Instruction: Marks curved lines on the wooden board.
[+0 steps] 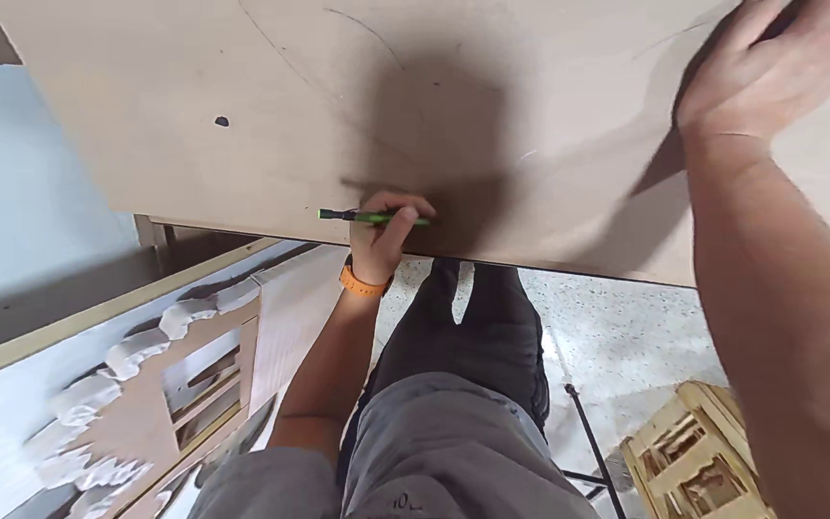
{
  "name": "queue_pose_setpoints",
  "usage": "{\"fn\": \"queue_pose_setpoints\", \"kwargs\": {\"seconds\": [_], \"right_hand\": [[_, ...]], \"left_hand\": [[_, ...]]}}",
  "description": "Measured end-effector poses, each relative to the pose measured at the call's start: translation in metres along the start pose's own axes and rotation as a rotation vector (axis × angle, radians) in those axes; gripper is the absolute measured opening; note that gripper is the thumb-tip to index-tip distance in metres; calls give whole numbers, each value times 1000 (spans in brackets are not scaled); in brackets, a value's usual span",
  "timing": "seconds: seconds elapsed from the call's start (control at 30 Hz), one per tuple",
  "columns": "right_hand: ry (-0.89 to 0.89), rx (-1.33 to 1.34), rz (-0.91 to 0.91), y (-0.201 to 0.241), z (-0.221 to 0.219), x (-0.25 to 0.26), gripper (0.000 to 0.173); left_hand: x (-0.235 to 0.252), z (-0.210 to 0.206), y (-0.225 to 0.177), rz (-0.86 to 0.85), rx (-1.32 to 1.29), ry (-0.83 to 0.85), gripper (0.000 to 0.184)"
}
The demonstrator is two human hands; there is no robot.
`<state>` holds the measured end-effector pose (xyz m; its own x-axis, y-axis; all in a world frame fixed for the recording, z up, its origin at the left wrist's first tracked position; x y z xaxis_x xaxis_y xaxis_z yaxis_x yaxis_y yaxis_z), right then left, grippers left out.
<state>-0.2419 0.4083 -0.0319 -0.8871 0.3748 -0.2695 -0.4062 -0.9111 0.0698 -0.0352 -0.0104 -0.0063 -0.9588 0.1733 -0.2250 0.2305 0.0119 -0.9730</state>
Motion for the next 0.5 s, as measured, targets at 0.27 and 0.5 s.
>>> {"fn": "queue_pose_setpoints", "kwargs": {"seconds": [0.27, 0.5], "right_hand": [[-33, 39, -1, 0, 0, 3, 77], [200, 158, 640, 100, -35, -160, 75]], "left_hand": [[-133, -19, -29, 278, -6, 125, 24], [-254, 7, -66, 357, 52, -7, 21]]}}
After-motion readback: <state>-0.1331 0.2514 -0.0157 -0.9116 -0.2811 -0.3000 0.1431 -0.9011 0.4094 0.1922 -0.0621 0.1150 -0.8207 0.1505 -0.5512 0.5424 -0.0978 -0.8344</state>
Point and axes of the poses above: each hand's wrist, its own x-axis towards the middle knuckle, its own z-axis out of the back of the hand, y = z × x, the point moved 9 cm from there along x, towards the middle knuckle, and after that the axes turned 13 degrees about y, right-handed, at the moved point
